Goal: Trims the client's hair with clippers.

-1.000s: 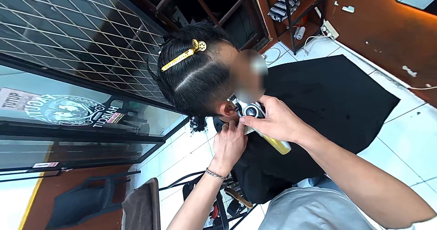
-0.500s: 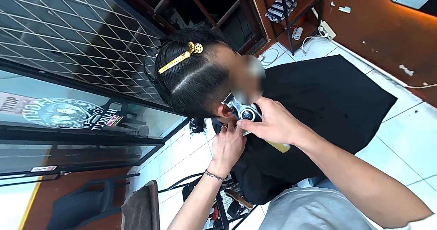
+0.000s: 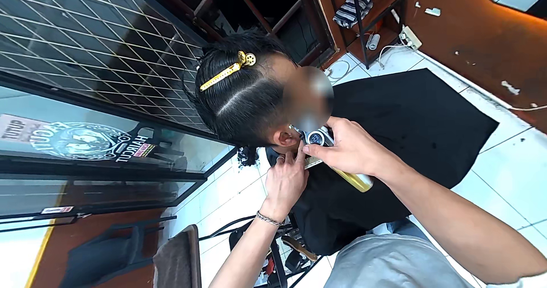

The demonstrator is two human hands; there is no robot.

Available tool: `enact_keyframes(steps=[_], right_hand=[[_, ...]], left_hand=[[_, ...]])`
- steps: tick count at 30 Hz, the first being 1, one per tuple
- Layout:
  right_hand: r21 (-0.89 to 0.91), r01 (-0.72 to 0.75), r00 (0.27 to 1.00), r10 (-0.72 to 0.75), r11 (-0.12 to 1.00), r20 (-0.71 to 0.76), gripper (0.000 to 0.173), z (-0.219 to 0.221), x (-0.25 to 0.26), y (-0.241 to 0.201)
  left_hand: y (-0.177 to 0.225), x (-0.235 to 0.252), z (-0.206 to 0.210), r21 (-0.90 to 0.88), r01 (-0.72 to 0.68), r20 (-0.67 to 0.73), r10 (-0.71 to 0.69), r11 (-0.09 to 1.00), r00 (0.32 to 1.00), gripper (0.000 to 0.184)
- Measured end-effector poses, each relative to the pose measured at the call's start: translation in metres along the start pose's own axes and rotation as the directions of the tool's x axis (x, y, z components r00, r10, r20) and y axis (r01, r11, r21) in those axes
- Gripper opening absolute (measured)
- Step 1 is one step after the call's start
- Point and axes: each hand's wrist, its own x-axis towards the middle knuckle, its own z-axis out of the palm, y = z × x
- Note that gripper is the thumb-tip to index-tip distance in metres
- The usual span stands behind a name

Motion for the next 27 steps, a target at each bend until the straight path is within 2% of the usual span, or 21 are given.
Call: enact_keyframes(steps=[2,4,9,14,18,20,22,24,27], right_hand=[[0.040,0.087,0.991,-0.083,0.995,-0.103,0.047,0.006,-0.004,-0.003],[0.000,0.156,0.973,-0.154,0.988,-0.171,0.049,0.012,-0.008,-0.003],[-0.078,0.028,0.993,-0.037,0.997,-0.115,0.049,0.015,-0.008,-0.008],[-0.078,0.119,0.977,-0.131,0.990,-0.170,0.056,0.023,-0.011,-0.013],[-0.076,0.093,0.977,-0.105,0.993,-0.187,0.055,0.023,-0.011,-0.012],[-0.023,0.193,0.959,-0.194,0.981,-0.206,0.054,0.025,-0.011,-0.012],[0.011,0.265,0.951,-0.260,0.964,-0.169,0.052,0.023,-0.010,-0.008],[0.053,0.180,0.981,-0.176,0.982,-0.083,0.045,0.015,-0.007,0.000],[0.131,0.025,0.998,-0.033,0.991,0.057,0.045,0.002,0.006,0.017]], left_hand=[[0.000,0.000,0.000,-0.003,-0.004,-0.013,0.004,1.000,1.000,0.037],[0.002,0.000,0.000,-0.005,-0.004,-0.009,0.004,1.000,1.000,0.031],[0.001,0.001,0.000,-0.007,-0.009,-0.020,0.009,1.000,1.000,0.027],[0.002,-0.001,0.001,0.010,-0.007,-0.019,0.008,1.000,1.000,0.028],[0.000,-0.001,0.003,0.003,-0.020,-0.024,0.020,1.000,1.000,0.025],[0.001,-0.001,0.001,0.008,-0.025,-0.039,0.025,1.000,0.999,0.026],[0.003,-0.001,0.000,0.013,-0.024,-0.031,0.025,1.000,0.999,0.027],[0.003,0.001,0.001,-0.015,-0.028,-0.025,0.027,1.000,0.999,0.027],[0.002,0.003,0.003,-0.023,-0.015,-0.009,0.015,1.000,1.000,0.051]])
